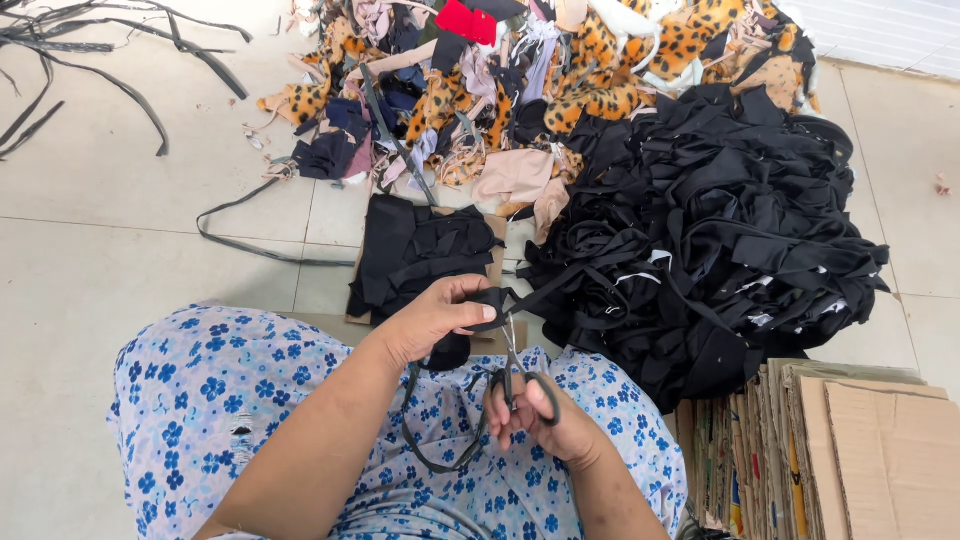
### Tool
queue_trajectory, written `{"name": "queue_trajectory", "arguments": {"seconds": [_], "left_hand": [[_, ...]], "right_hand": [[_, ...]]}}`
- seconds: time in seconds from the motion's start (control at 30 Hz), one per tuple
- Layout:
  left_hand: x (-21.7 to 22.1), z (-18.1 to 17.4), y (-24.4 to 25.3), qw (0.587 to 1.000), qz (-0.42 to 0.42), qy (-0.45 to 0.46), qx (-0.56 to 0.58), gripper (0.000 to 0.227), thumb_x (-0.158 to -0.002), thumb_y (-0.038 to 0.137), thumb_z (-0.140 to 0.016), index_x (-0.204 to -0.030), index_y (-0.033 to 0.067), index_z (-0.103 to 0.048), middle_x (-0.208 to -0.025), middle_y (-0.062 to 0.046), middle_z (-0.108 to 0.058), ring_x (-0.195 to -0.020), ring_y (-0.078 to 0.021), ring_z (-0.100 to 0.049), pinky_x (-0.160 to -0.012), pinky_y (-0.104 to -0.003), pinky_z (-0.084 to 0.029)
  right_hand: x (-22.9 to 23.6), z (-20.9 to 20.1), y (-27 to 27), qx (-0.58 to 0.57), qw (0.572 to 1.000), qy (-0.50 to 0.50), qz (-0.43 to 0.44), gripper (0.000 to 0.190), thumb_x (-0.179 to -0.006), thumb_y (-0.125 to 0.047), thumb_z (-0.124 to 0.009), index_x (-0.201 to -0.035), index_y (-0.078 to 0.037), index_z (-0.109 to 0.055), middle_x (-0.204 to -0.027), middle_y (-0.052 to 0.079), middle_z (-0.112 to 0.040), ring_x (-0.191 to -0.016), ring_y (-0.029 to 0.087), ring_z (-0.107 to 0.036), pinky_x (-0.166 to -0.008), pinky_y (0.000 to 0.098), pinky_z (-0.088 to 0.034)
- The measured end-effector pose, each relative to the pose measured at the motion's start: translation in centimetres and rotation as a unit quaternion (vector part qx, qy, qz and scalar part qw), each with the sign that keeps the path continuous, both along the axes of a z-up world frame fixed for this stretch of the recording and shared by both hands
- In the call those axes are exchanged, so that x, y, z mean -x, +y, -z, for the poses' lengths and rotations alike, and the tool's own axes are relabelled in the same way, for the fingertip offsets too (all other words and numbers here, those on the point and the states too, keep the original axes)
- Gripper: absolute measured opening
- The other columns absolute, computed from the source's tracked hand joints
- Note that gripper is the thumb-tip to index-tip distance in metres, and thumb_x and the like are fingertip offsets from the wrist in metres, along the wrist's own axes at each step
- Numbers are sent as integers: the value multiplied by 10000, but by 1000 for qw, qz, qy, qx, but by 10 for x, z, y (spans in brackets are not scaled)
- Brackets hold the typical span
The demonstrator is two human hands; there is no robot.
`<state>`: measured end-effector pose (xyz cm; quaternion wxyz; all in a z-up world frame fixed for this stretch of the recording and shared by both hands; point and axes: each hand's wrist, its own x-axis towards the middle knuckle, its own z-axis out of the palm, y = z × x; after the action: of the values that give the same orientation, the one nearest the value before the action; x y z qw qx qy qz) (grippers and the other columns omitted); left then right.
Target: Trimming black fabric scraps with scissors and sorting them into a stack
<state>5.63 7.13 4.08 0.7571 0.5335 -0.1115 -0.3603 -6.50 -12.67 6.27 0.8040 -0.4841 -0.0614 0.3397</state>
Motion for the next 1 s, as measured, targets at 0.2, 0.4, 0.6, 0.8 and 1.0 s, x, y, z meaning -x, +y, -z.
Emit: {"name": "queue_trajectory", "arguments": {"seconds": [0.2, 0.4, 0.6, 0.8, 1.0], "left_hand": [[-1, -13, 11, 999, 24, -13, -47, 111, -875, 216, -711, -909, 139, -639, -817, 66, -578, -758, -44, -533, -693, -206, -420], [1, -25, 10, 991, 105, -54, -66, 168, -892, 203, -694, -1020, 94, -700, -952, 30, -683, -881, -74, -617, -852, -248, -513], [2, -19, 5, 979, 164, -110, -43, 162, -886, 256, -706, -948, 110, -669, -898, 33, -646, -866, -88, -579, -846, -275, -481], [4, -3, -1, 967, 201, -135, -75, 92, -849, 131, -763, -909, 124, -693, -879, 39, -668, -822, -81, -603, -785, -253, -492], [22, 12, 4, 977, 193, -64, -69, 247, -851, 294, -693, -1021, 114, -690, -965, 15, -643, -898, -106, -578, -843, -271, -472]], "right_hand": [[-1, 4, -2, 14, 1000, -3, -17, 635, -912, -682, -535, -900, -52, -607, -909, 121, -609, -808, 211, -650, -655, 315, -602], [-1, 14, -6, 0, 1000, 9, -22, 658, -911, -709, -499, -916, -62, -616, -933, 114, -615, -842, 215, -663, -649, 311, -583], [-5, 10, -2, 6, 1000, -7, -11, 642, -911, -706, -512, -927, -72, -612, -949, 107, -606, -848, 215, -655, -663, 314, -580], [1, 21, -5, 51, 992, -50, 109, 547, -847, -627, -709, -668, -116, -635, -633, 39, -627, -550, 137, -603, -484, 223, -468], [-2, 10, -10, 101, 952, -62, 281, 556, -914, -623, -590, -920, -73, -673, -1184, 167, -678, -677, 154, -669, -492, 222, -501]]}}
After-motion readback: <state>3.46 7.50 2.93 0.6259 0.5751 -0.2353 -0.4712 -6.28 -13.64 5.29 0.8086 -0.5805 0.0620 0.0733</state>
